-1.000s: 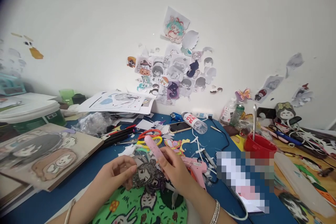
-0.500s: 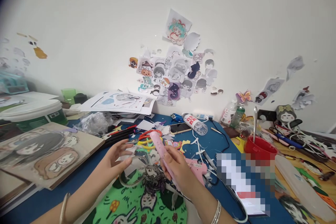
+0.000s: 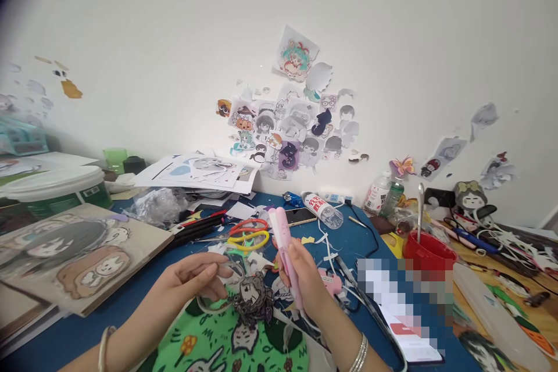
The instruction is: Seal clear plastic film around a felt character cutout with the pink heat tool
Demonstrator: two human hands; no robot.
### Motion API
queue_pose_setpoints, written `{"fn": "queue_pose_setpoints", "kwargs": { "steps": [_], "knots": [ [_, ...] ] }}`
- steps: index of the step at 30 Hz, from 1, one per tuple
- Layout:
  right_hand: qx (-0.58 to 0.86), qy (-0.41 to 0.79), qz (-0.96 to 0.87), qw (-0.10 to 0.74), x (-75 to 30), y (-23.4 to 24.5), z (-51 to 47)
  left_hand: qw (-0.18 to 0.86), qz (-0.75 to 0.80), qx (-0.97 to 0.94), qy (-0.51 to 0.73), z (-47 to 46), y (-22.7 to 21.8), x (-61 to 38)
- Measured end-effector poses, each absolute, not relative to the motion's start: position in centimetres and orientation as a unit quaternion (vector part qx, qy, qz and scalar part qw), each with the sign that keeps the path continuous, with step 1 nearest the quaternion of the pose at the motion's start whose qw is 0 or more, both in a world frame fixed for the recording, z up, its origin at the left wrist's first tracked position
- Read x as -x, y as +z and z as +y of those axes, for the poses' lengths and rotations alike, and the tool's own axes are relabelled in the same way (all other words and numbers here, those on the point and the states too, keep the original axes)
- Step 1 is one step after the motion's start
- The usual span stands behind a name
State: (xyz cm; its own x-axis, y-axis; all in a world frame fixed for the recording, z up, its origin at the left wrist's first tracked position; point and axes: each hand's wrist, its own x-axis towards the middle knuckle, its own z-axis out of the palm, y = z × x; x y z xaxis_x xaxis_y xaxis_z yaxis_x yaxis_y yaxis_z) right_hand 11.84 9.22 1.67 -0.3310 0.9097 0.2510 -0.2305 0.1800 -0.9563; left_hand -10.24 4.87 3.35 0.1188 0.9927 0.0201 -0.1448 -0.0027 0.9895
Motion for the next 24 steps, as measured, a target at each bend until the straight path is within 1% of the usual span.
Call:
{"fn": "queue_pose_setpoints", "kwargs": {
  "steps": [6,11,14,19,24],
  "knots": [
    [0.286,0.567,-0.641,0.432,-11.6,1.1,8.7,0.560,0.425,-0.503,0.503,4.7,3.3,9.9],
    [0.330,0.502,-0.682,0.416,-11.4,1.0,8.5,0.567,0.434,-0.497,0.493,4.6,3.0,9.5],
    [0.373,0.423,-0.716,0.411,-11.5,1.5,8.4,0.576,0.439,-0.503,0.472,4.6,3.5,9.9],
    [0.413,0.234,-0.785,0.397,-11.3,2.3,7.5,0.603,0.427,-0.558,0.378,4.9,4.9,10.9],
    [0.418,0.124,-0.818,0.374,-10.6,1.7,6.6,0.588,0.449,-0.579,0.342,5.6,3.8,10.8]
  ]
}}
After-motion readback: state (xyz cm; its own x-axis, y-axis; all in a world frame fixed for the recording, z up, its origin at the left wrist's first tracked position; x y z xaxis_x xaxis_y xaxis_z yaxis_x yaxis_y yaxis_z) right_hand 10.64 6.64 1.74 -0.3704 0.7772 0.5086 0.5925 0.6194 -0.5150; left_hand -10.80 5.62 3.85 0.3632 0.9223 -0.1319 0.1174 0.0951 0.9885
